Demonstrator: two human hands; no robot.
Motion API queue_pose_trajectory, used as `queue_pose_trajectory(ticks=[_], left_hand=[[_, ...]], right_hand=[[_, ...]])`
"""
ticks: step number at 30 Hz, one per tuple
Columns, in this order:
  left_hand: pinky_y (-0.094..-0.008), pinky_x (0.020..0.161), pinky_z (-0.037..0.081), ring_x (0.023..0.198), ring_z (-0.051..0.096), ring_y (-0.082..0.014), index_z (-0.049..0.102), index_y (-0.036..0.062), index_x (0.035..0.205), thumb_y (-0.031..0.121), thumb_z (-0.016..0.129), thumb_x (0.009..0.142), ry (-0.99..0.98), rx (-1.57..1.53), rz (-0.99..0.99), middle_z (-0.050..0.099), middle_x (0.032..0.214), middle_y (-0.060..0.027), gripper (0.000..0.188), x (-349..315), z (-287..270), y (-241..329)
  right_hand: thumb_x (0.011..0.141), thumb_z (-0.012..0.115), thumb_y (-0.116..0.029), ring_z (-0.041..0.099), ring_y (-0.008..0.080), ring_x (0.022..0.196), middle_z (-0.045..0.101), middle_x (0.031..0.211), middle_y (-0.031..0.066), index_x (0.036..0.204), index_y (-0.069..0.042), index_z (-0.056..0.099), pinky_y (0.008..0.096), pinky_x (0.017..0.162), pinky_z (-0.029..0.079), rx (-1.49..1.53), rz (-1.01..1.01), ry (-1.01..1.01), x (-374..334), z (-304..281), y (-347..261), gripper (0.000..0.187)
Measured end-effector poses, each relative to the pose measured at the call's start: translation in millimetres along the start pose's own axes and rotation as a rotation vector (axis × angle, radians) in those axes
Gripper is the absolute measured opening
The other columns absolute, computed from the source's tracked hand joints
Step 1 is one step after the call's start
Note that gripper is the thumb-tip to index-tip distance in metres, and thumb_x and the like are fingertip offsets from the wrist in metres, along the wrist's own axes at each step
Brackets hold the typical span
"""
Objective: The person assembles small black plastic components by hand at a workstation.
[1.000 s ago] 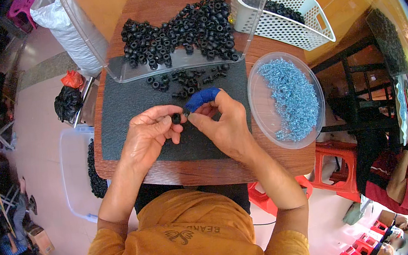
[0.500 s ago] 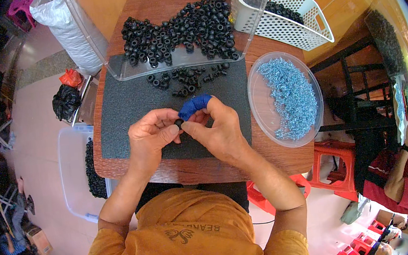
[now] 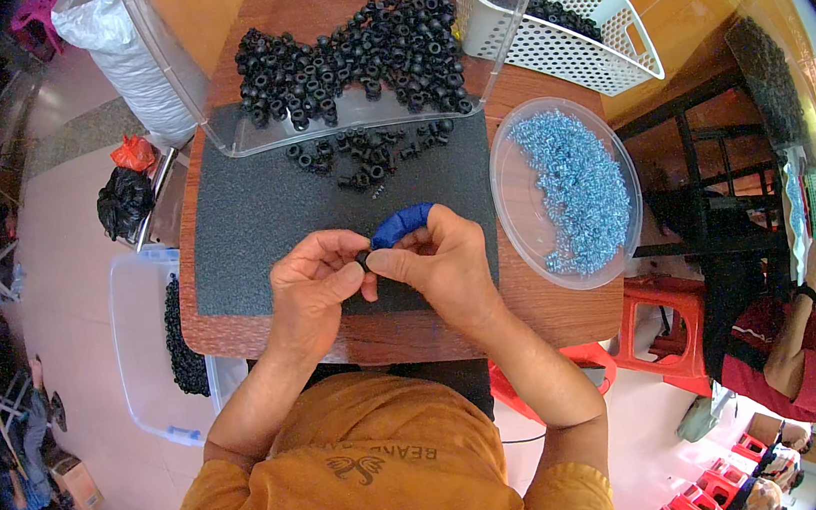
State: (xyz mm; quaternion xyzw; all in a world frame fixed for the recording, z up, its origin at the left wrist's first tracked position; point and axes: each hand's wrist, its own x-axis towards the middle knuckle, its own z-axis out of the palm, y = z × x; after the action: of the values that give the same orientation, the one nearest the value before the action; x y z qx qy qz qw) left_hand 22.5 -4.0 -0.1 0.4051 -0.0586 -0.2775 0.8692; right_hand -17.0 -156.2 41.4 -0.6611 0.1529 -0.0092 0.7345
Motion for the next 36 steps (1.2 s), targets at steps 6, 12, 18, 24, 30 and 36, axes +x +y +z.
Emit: queue_pose_trajectory(ticks=[6,12,18,24,30,36], left_hand=[[-0.0262,0.063,0.051,0.070,0.059,-0.0150,0.060,-0.0037,0.101,-0.003,0.063,0.080,0.006,0.015,-0.025,0.061,0.087,-0.0083,0.021,-5.6,-4.5,-3.9],[-0.0259,0.062,0.049,0.067,0.058,-0.0146,0.060,-0.0033,0.102,-0.002,0.063,0.080,-0.001,-0.026,-0.079,0.061,0.087,-0.0080,0.022,-9.5,-8.3,-1.6],[-0.0250,0.061,0.048,0.065,0.057,-0.0139,0.060,-0.0030,0.101,-0.001,0.063,0.081,-0.011,-0.012,-0.053,0.061,0.088,-0.0081,0.020,-9.4,-14.4,3.0],[-0.0245,0.060,0.047,0.065,0.056,-0.0132,0.060,-0.0024,0.100,0.001,0.063,0.082,0.017,-0.004,-0.078,0.060,0.085,-0.0077,0.019,-8.2,-12.2,7.4],[-0.0242,0.059,0.047,0.065,0.056,-0.0128,0.060,-0.0024,0.100,0.003,0.064,0.082,0.014,-0.016,-0.088,0.060,0.084,-0.0070,0.019,-7.6,-12.9,6.7],[-0.0242,0.059,0.047,0.066,0.056,-0.0127,0.060,-0.0026,0.101,0.004,0.062,0.084,0.021,-0.028,-0.097,0.060,0.085,-0.0067,0.019,-7.6,-11.9,8.9]], right_hand=[[0.074,0.073,-0.006,0.055,0.0059,0.065,0.061,0.073,0.0017,0.082,-0.002,0.062,0.0206,0.058,0.044,-0.194,-0.059,0.077,-11.6,4.3,7.9,0.014],[0.072,0.072,-0.005,0.055,0.0167,0.065,0.054,0.073,0.0074,0.084,-0.001,0.061,0.0277,0.057,0.043,-0.562,-0.389,0.165,-7.5,-17.0,10.1,0.017],[0.067,0.070,0.001,0.052,0.0289,0.074,0.055,0.079,0.0124,0.081,0.000,0.057,0.0369,0.061,0.042,-0.834,-0.482,0.258,14.3,-39.2,7.9,0.019],[0.061,0.071,0.001,0.050,0.0343,0.081,0.057,0.090,0.0153,0.085,0.001,0.056,0.0414,0.065,0.043,-1.006,-0.763,0.065,25.7,-33.7,16.2,0.028],[0.062,0.066,0.003,0.051,0.0345,0.081,0.057,0.092,0.0166,0.081,0.002,0.054,0.0416,0.067,0.044,-1.174,-0.932,-0.087,34.5,-29.2,21.5,0.023],[0.065,0.065,0.006,0.054,0.0286,0.077,0.057,0.086,0.0129,0.084,0.002,0.058,0.0363,0.066,0.046,-1.151,-0.809,-0.067,29.6,-26.2,21.7,0.021]])
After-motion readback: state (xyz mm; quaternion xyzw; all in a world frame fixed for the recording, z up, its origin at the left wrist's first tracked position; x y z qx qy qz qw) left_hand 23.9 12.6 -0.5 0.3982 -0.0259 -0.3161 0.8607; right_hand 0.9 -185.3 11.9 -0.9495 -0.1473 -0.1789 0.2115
